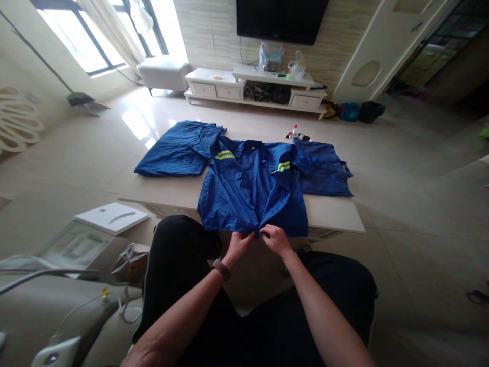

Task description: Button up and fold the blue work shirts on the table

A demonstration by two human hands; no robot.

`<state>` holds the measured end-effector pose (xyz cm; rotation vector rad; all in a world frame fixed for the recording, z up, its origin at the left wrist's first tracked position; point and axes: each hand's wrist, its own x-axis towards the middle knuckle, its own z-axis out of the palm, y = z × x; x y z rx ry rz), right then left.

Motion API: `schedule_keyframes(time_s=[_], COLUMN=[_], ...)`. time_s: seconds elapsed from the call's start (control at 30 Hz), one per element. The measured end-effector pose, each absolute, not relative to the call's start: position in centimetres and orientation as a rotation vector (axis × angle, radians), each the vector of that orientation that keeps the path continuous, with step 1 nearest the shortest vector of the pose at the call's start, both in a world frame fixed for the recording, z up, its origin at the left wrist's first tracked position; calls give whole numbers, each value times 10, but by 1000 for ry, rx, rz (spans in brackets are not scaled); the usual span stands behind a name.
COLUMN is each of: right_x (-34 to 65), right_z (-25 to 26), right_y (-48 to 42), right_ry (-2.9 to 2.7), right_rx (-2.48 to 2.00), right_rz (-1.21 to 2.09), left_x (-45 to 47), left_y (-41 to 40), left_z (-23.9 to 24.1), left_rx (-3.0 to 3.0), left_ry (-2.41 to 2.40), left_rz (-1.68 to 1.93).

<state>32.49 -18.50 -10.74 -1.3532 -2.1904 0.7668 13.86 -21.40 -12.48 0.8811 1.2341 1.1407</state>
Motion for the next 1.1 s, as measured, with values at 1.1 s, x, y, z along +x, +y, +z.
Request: schedule_keyframes(time_s=[1.1], right_x=[312], right_z=[-123], right_y=[-185], right_ry=[-1557], right_rx=[-1436], right_rz=[1191], left_x=[136], left_y=[-212], left_z=[-115], left_rx=[858], left_ry=[1155], left_rz=[1088])
